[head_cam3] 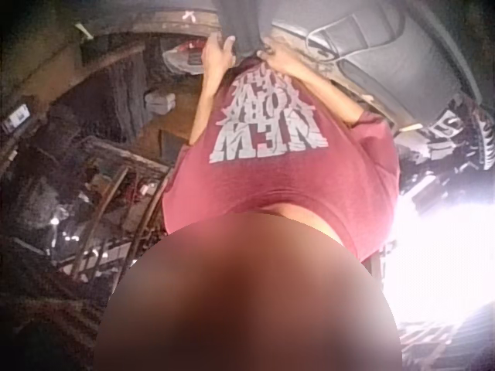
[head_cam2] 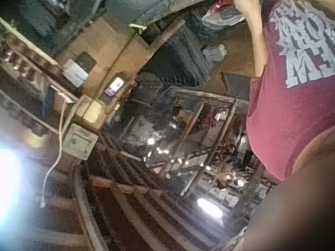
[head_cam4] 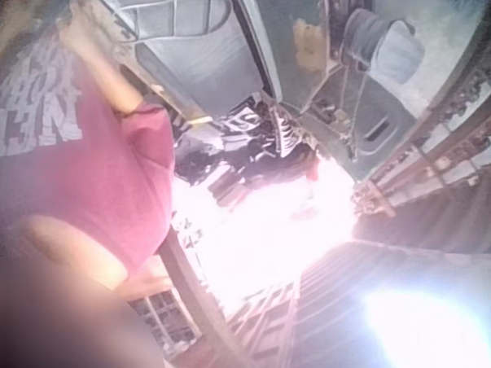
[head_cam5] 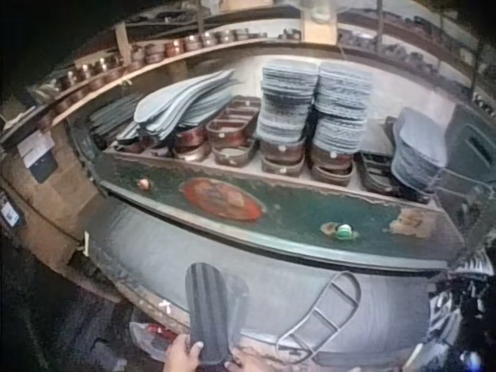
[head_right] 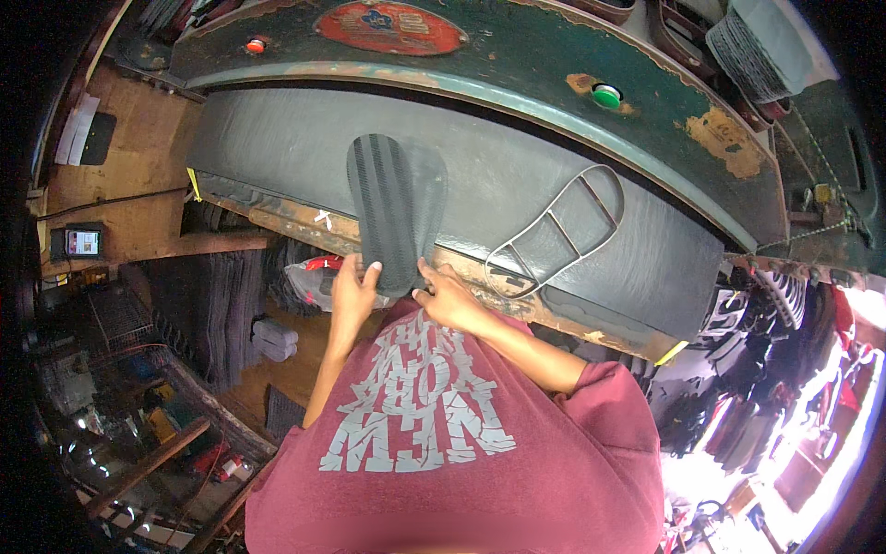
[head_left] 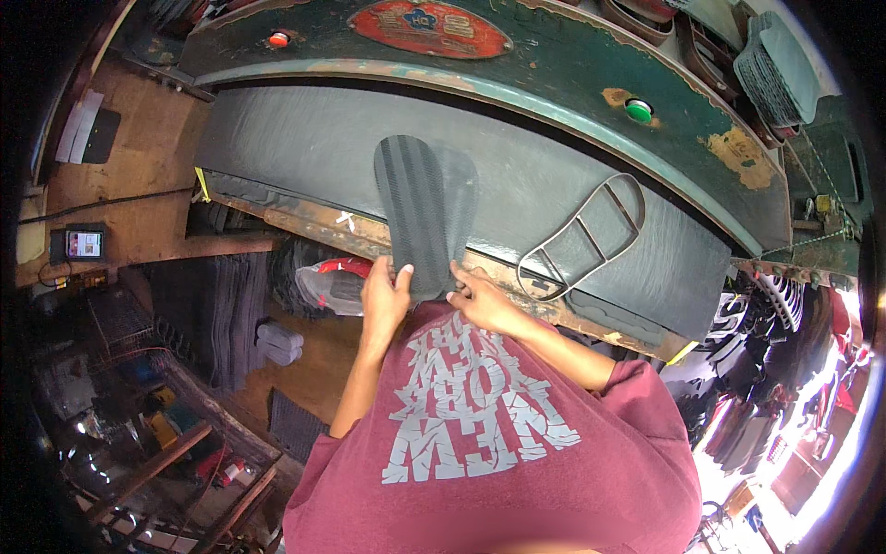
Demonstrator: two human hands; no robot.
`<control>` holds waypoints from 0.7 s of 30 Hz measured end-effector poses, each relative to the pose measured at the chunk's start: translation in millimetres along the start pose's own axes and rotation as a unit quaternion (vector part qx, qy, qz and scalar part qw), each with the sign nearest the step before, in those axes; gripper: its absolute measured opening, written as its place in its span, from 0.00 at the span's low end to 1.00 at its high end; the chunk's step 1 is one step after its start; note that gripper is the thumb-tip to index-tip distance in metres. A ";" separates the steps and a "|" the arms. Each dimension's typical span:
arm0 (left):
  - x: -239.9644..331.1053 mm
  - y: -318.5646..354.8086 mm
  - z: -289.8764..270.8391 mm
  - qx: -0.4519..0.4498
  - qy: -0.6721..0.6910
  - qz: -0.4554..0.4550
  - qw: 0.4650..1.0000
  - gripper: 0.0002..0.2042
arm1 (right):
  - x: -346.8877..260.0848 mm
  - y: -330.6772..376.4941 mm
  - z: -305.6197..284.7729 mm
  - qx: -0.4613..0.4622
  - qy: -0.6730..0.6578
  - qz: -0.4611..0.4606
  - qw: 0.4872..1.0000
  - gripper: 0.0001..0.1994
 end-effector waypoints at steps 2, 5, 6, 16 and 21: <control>6.4 -11.3 -25.2 -0.074 0.096 -0.043 0.992 0.15 | 0.5 -0.2 -2.3 -0.010 -0.070 -0.011 0.997 0.31; 22.6 -28.7 -75.9 -0.152 0.365 -0.090 0.914 0.06 | 6.9 1.6 -7.5 -0.008 -0.162 -0.008 0.987 0.26; 30.9 -30.2 -93.0 -0.177 0.441 -0.027 0.879 0.07 | 11.2 3.3 -8.8 -0.001 -0.178 0.016 0.984 0.25; 40.8 -5.0 -120.9 -0.165 0.548 0.038 0.819 0.21 | 47.2 -15.7 4.0 0.061 -0.353 0.086 0.930 0.28; -35.4 -15.2 -0.7 -0.004 0.070 0.071 0.995 0.19 | 46.0 -20.0 -8.2 0.049 -0.364 0.078 0.927 0.35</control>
Point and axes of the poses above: each hand's wrist, its own y-axis away from the middle knuckle, its own z-axis out of the palm, x = y × z, the point moved 1 cm from there along -y, towards the middle knuckle, and after that the axes turned 13 degrees about -z, right-handed, at the moved point
